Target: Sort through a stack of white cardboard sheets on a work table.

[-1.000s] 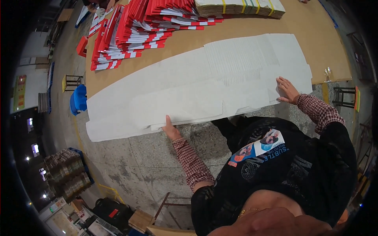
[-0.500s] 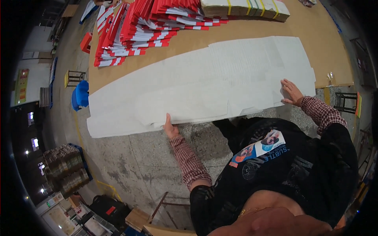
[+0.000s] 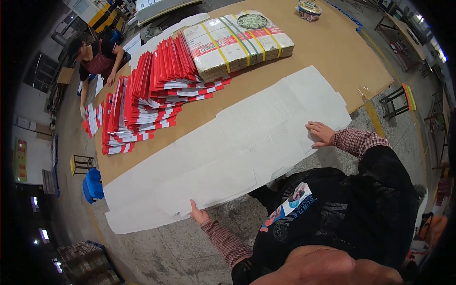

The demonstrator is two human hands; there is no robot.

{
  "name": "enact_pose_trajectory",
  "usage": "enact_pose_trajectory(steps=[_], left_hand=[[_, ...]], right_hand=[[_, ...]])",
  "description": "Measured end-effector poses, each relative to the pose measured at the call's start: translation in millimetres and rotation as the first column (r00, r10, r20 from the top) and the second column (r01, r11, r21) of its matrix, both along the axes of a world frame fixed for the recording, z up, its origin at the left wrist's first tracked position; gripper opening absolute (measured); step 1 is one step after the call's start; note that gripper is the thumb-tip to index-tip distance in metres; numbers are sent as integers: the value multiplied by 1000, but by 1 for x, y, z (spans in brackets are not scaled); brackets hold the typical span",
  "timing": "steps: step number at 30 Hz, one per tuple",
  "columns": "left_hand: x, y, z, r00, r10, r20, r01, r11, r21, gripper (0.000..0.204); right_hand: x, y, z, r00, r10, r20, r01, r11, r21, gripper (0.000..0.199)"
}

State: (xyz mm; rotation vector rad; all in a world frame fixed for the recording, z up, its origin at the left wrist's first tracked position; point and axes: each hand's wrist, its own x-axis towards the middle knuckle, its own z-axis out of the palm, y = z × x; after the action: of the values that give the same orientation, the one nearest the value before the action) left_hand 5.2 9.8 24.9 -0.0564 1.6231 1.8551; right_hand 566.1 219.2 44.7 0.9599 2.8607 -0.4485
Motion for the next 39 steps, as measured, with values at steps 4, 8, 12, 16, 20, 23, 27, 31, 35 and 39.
enact_pose_trajectory(steps=[4,8,12,16,20,23,27,31,35,39], left_hand=[[30,18,28,940,-52,-338,-131,859,-495,54],[64,14,20,749,24,-662,-250,936,-248,37],[13,-8,7,963,87,-255,-64,993,99,40],[-6,-14,-12,997,-68,-45,71,996,56,48],[41,3,23,818,-164,-551,-157,859,-488,47],[55,7,25,686,-46,-726,-206,945,-255,42],[10,-6,7,981,-15,-192,17,1000,6,39],[1,-18,-5,993,8,-121,0,998,65,36],[55,8,43,954,7,-298,-81,968,-236,33],[82,13,56,624,-68,-778,-124,975,-185,30]], right_hand=[[5,-3,1,1000,-19,12,19,1000,-10,58],[12,-3,-5,998,-57,28,56,998,15,57],[5,-5,-3,999,-34,-6,34,999,5,58],[4,4,-15,1000,-17,-22,16,999,-34,58],[19,0,-13,995,19,-97,-23,999,-40,60],[12,2,2,999,-36,-20,36,999,-11,59],[14,0,3,997,-78,-20,78,997,6,55],[2,0,2,997,-70,28,71,996,-52,55],[14,-4,3,997,-78,2,78,997,-5,55],[22,-4,5,996,-79,34,77,996,39,58]])
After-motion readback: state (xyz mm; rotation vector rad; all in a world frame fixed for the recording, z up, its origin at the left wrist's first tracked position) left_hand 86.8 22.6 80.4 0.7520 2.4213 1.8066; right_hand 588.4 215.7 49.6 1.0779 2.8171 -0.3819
